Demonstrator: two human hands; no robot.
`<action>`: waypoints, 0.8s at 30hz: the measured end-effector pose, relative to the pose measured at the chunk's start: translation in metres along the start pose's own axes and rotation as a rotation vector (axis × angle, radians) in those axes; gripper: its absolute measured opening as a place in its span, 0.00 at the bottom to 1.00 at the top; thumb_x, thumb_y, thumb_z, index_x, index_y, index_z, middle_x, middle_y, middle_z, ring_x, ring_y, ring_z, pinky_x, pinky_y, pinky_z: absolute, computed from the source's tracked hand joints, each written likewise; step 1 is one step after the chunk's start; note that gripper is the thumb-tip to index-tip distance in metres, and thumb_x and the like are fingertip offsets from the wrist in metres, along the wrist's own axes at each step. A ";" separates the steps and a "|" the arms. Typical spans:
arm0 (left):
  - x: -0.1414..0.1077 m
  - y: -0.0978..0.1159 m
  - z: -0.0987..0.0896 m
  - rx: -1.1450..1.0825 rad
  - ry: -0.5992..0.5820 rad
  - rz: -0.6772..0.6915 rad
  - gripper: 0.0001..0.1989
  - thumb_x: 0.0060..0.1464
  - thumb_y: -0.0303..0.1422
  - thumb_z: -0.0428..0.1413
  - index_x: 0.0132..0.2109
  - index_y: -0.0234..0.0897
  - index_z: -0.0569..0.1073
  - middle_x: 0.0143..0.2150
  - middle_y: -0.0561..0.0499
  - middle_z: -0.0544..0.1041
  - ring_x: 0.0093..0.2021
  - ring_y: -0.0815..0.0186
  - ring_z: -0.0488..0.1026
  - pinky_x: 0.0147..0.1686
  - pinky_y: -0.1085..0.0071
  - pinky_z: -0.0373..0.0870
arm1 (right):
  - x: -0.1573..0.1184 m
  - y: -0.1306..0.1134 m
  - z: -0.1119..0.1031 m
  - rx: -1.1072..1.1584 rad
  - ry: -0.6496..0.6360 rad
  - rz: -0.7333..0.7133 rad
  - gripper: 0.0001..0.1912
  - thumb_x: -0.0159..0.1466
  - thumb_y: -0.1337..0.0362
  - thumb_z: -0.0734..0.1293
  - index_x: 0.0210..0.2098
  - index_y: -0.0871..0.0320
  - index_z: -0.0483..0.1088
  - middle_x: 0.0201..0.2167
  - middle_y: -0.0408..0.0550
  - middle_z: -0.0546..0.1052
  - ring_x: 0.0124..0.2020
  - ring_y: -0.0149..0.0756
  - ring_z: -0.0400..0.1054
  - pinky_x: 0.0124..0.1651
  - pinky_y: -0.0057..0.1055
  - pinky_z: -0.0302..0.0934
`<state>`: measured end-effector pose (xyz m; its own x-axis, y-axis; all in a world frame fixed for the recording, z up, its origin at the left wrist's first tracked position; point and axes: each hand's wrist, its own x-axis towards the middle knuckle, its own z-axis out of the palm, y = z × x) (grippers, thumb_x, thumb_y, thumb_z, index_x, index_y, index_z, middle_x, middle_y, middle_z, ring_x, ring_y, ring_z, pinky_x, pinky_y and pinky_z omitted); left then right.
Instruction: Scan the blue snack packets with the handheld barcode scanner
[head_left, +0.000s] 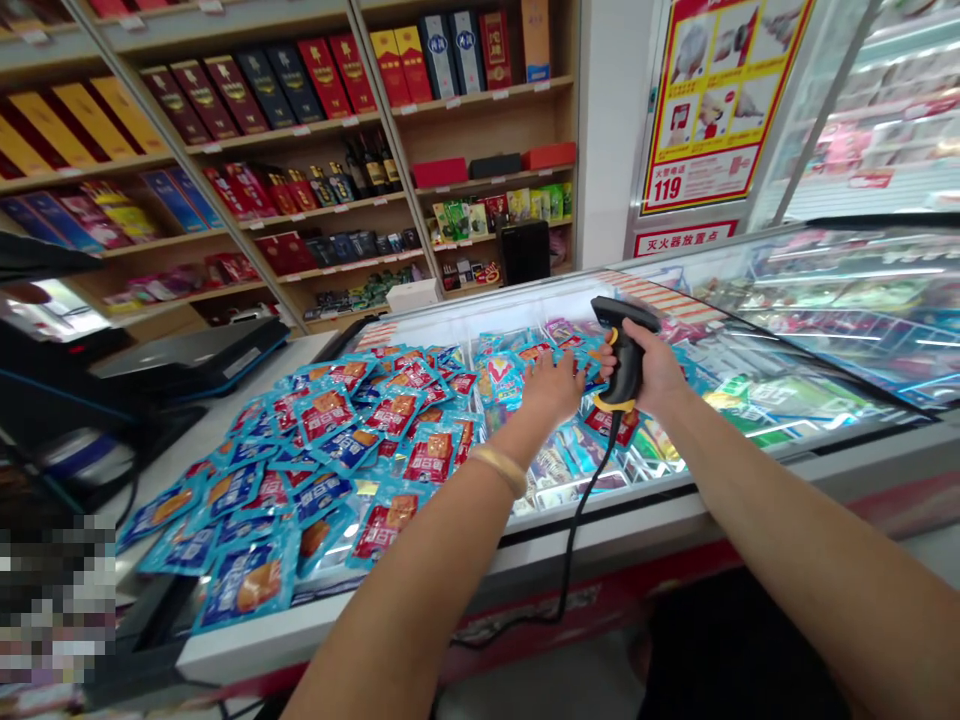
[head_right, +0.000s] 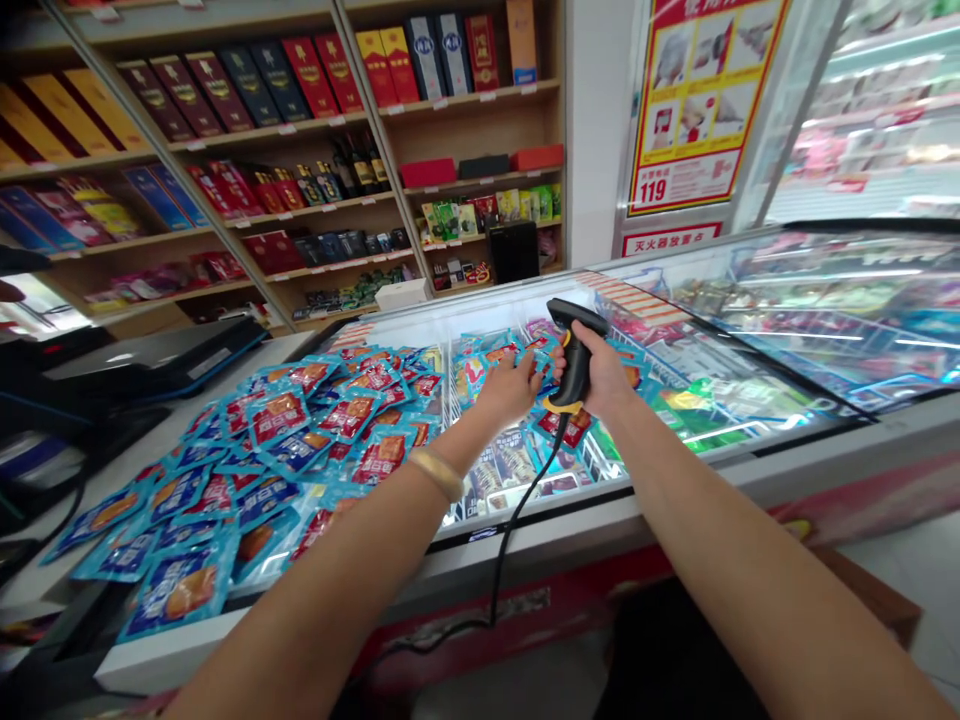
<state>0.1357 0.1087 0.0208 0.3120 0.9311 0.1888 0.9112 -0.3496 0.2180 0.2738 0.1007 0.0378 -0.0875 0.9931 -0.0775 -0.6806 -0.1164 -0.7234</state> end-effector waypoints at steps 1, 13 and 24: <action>-0.002 -0.002 -0.002 0.003 0.012 -0.007 0.27 0.64 0.43 0.41 0.66 0.36 0.55 0.66 0.32 0.58 0.67 0.48 0.54 0.62 0.51 0.53 | 0.000 0.000 0.001 0.006 0.001 0.000 0.12 0.59 0.55 0.67 0.28 0.57 0.64 0.19 0.41 0.67 0.16 0.27 0.59 0.17 0.25 0.60; -0.164 -0.093 -0.083 0.291 0.146 -0.146 0.36 0.56 0.46 0.51 0.68 0.39 0.51 0.66 0.35 0.58 0.64 0.45 0.58 0.57 0.50 0.62 | -0.006 0.021 0.018 -0.017 -0.097 0.043 0.12 0.59 0.57 0.68 0.28 0.58 0.66 0.19 0.43 0.68 0.18 0.26 0.59 0.18 0.21 0.59; -0.230 -0.111 -0.088 0.223 0.005 -0.344 0.30 0.52 0.35 0.54 0.63 0.37 0.63 0.50 0.39 0.74 0.51 0.49 0.71 0.50 0.55 0.67 | -0.007 0.066 0.082 -0.095 -0.333 0.255 0.12 0.61 0.57 0.67 0.29 0.60 0.66 0.20 0.42 0.68 0.17 0.25 0.60 0.19 0.22 0.59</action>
<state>-0.0608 -0.0753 0.0371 -0.0216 0.9891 0.1455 0.9983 0.0134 0.0566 0.1693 0.0851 0.0467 -0.4848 0.8733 -0.0472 -0.5380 -0.3404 -0.7711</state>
